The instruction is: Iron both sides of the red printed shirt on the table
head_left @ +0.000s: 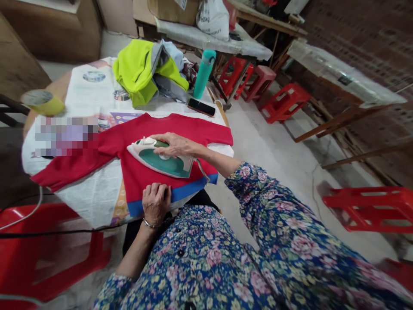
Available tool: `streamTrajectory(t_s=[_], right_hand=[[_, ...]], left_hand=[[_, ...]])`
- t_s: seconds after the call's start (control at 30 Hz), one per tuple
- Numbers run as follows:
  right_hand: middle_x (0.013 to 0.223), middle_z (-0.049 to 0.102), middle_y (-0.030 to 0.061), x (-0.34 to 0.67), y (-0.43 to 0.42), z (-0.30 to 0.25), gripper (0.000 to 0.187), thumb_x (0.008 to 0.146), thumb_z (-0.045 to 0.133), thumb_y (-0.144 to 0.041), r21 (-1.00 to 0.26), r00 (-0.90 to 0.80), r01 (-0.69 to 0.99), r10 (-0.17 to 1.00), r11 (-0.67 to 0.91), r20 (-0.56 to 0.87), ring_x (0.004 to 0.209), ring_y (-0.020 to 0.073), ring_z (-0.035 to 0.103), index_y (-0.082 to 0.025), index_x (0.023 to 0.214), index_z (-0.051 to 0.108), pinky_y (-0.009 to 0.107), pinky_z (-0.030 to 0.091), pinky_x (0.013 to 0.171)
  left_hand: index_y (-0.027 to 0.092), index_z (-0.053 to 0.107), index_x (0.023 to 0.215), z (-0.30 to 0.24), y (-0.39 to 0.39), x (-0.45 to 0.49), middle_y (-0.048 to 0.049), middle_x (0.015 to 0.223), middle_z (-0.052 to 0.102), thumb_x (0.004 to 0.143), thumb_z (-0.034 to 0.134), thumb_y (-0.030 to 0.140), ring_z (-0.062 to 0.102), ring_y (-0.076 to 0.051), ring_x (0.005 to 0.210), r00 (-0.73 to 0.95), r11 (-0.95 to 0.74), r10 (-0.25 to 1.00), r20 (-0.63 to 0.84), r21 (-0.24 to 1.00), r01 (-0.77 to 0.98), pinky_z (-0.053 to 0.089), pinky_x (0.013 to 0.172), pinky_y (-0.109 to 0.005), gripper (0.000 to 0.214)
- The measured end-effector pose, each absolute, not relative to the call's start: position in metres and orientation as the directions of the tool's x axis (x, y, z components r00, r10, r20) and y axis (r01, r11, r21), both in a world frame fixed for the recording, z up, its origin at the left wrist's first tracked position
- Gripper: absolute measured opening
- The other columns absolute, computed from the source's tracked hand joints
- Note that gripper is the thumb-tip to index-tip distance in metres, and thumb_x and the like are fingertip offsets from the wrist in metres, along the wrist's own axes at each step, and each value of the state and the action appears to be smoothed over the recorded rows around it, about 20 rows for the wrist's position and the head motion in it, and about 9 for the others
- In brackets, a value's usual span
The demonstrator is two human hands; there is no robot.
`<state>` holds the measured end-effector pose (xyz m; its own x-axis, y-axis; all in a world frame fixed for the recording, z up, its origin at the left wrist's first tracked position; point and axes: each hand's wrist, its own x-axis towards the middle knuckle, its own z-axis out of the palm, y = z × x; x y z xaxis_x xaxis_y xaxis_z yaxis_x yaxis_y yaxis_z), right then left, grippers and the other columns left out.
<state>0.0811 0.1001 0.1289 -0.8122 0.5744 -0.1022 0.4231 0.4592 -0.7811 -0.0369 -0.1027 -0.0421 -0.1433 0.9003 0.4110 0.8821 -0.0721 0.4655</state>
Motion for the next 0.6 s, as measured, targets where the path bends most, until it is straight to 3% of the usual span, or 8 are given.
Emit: streamTrajectory(t_s=[0.17,0.33,0.47,0.6], right_hand=[[0.148,0.082,0.0099,0.093,0.082,0.129,0.046,0.100,0.083,-0.022,-0.776,-0.915,0.299,0.398,0.556,-0.068,0.133,0.0282,0.075,-0.024,0.146,0.080,0.042,0.059,0.116],[0.148,0.082,0.0097,0.097,0.084,0.128,0.046,0.100,0.081,-0.018,-0.786,-0.955,0.231,0.290,0.573,-0.069,0.132,0.0255,0.076,-0.023,0.146,0.081,0.038,0.057,0.114],[0.145,0.083,0.0098,0.095,0.089,0.126,0.043,0.099,0.079,-0.017,-0.754,-0.932,0.268,0.359,0.600,-0.046,0.128,0.0260,0.076,-0.022,0.142,0.081,0.038,0.057,0.111],[0.119,0.085,0.0072,0.089,0.095,0.126,0.046,0.104,0.074,-0.024,-0.721,-0.867,0.387,0.492,0.574,-0.073,0.091,0.0199,0.076,-0.020,0.150,0.074,0.032,0.061,0.089]], left_hand=[[0.026,0.083,0.105,-0.047,-0.111,-0.043,-0.0130,0.106,0.079,0.110,0.058,0.033,0.067,-0.030,0.099,-0.122,-0.105,0.895,0.428,0.470,0.877,0.051,0.094,-0.046,0.027],[0.027,0.085,0.122,-0.054,-0.130,-0.049,-0.0125,0.121,0.085,0.111,0.057,0.028,0.073,-0.029,0.112,-0.089,-0.173,0.880,0.466,0.490,0.854,0.052,0.108,-0.047,0.030],[0.027,0.085,0.124,-0.055,-0.137,-0.047,-0.0127,0.124,0.085,0.113,0.056,0.029,0.073,-0.028,0.117,-0.099,-0.177,0.862,0.498,0.476,0.862,0.050,0.111,-0.045,0.032],[0.028,0.086,0.125,-0.052,-0.138,-0.044,-0.0118,0.124,0.085,0.115,0.055,0.030,0.073,-0.028,0.118,-0.132,-0.137,0.850,0.510,0.456,0.879,0.047,0.112,-0.045,0.033]])
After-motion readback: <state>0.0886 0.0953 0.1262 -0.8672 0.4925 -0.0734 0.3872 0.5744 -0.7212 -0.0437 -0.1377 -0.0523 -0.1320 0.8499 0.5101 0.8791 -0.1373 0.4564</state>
